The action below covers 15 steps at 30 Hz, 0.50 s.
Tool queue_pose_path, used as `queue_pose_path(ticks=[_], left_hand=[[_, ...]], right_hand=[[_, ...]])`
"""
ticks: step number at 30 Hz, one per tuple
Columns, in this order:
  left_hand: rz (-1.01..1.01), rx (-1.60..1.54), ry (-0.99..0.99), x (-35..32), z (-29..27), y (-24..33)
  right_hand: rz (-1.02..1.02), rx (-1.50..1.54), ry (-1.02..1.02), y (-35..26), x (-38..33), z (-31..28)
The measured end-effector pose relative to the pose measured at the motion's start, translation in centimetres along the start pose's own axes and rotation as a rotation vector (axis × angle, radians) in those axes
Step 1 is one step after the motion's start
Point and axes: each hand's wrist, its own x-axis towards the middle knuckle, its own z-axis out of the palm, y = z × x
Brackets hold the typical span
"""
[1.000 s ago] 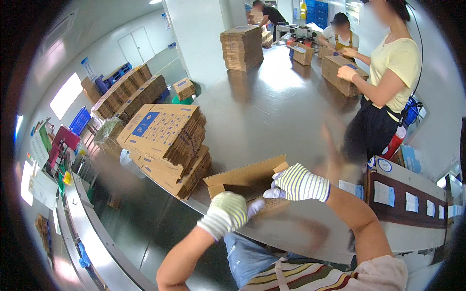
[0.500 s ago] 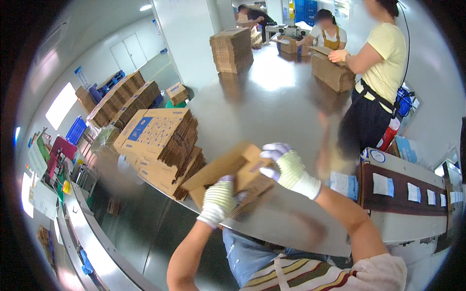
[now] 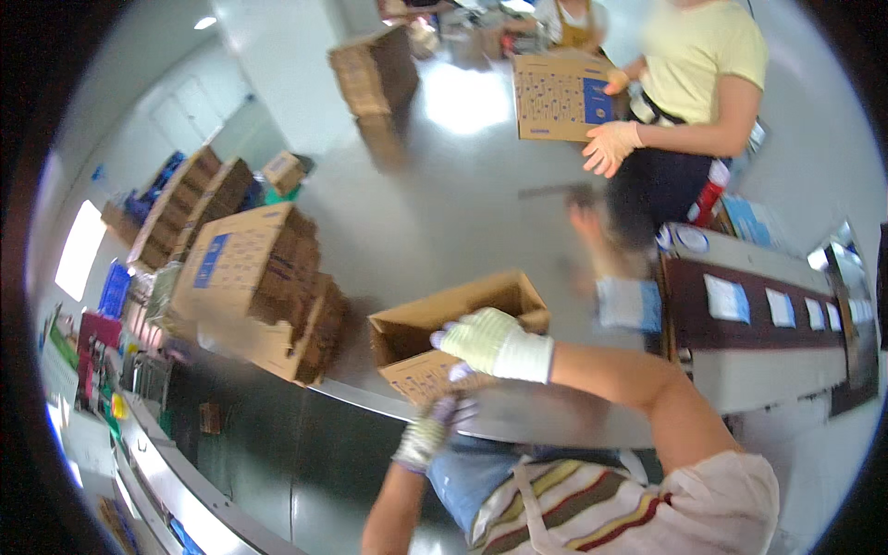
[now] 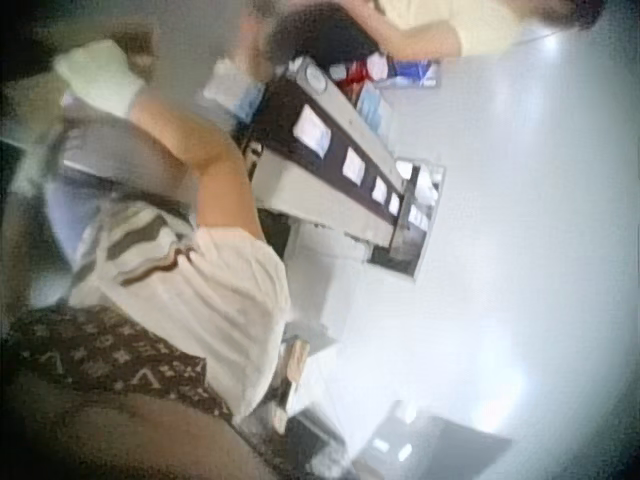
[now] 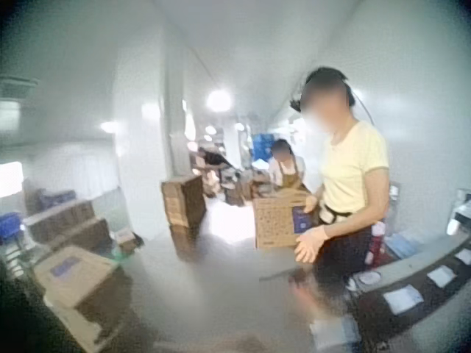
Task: The person takes items from a conveyor belt and packs them into a cardboard box.
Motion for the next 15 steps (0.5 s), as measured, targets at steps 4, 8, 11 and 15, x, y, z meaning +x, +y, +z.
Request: queue_pose_path(ticks=[4, 8, 11, 15], left_hand=[[0.502, 1.576, 0.661, -7.8, -0.7, 10.4], [0.802, 2.371, 0.063, -6.6, 6.4, 17.4], [0.593, 2.633, -0.458, -2.7, 6.7, 16.2], [0.648, 2.217, -0.268, -1.5, 8.5, 13.9]], right_hand=[[-0.176, -0.001, -0.027, 0.4, -0.6, 1.5], [-0.295, 0.000, -0.093, 2.9, 1.2, 0.2], [-0.404, -0.077, 0.018, 4.3, 1.0, -0.4], [-0.013, 0.152, 0.344, 9.9, -6.6, -5.7]])
